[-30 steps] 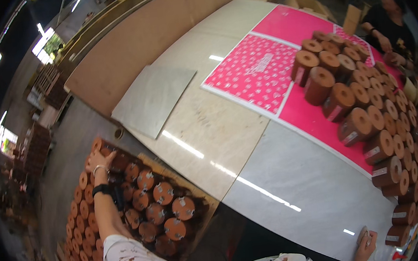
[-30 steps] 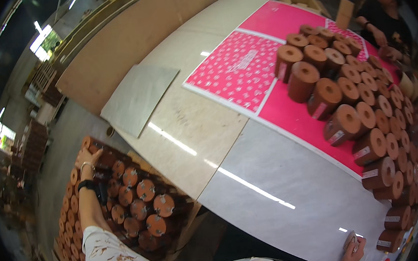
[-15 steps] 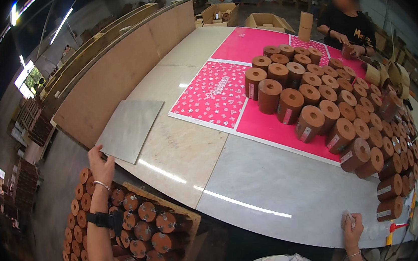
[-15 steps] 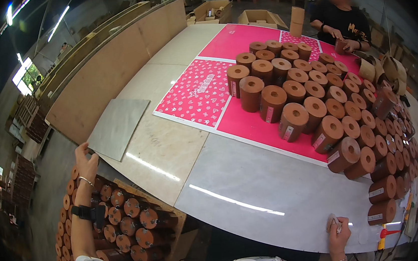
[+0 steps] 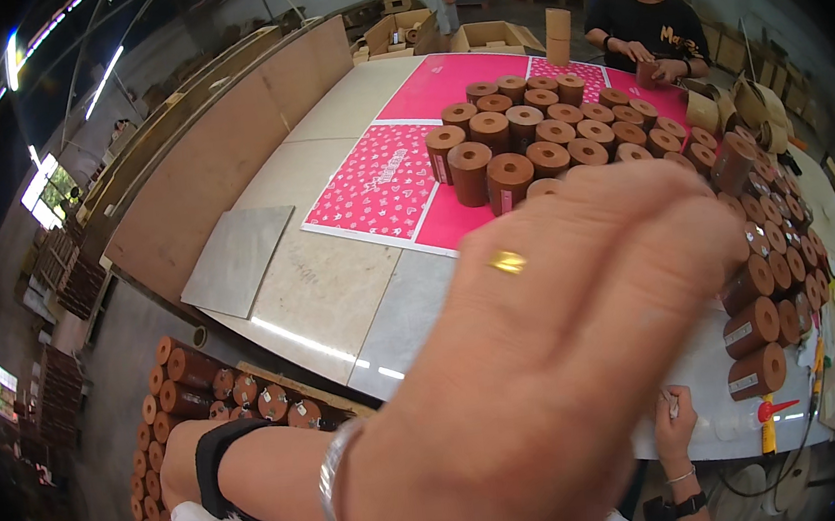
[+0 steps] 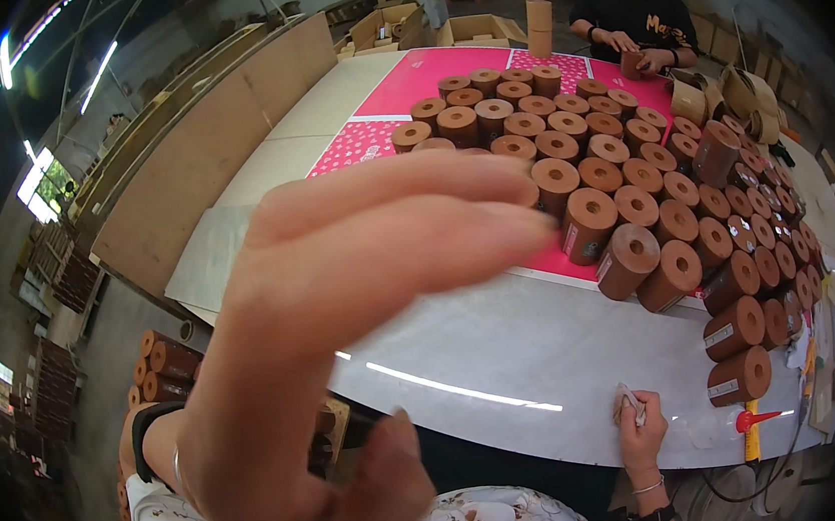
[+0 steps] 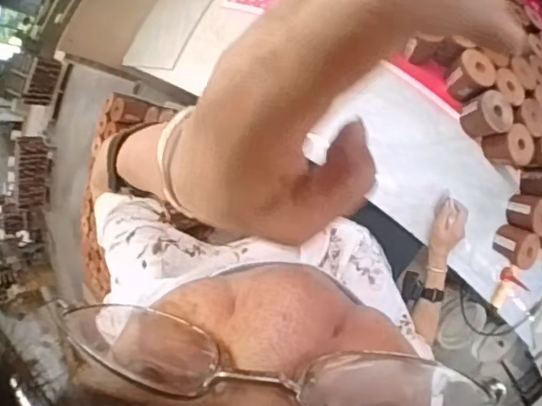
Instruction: Cleaning and inspecting small cylindrical wooden components by wiping them with a cloth.
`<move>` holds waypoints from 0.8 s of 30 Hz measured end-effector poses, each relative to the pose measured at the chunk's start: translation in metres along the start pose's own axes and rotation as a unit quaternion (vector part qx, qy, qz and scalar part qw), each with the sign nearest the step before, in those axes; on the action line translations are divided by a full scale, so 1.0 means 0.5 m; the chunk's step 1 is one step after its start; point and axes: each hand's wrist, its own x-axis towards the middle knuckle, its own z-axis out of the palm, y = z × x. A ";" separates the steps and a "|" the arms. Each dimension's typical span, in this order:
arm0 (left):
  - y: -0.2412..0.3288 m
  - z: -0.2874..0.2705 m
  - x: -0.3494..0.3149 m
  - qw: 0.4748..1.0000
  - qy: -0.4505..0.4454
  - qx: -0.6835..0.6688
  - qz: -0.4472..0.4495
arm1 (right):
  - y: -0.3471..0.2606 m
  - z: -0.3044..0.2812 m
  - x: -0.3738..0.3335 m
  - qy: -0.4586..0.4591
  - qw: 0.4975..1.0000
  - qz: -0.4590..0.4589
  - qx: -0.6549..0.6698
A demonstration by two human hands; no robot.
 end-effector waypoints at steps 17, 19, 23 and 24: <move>0.071 0.061 0.089 0.981 -0.066 0.162 0.085 | -0.036 0.003 0.002 0.025 0.997 -0.031 0.069; 0.062 0.019 0.086 0.987 -0.038 0.158 0.006 | -0.051 0.007 0.005 0.001 0.995 -0.022 0.100; -0.146 0.074 0.060 0.969 -0.023 0.070 -0.234 | -0.033 -0.018 -0.001 0.045 0.997 -0.009 0.065; -0.182 0.070 0.047 0.951 -0.026 0.061 -0.302 | -0.036 -0.014 0.000 0.038 0.996 -0.013 0.077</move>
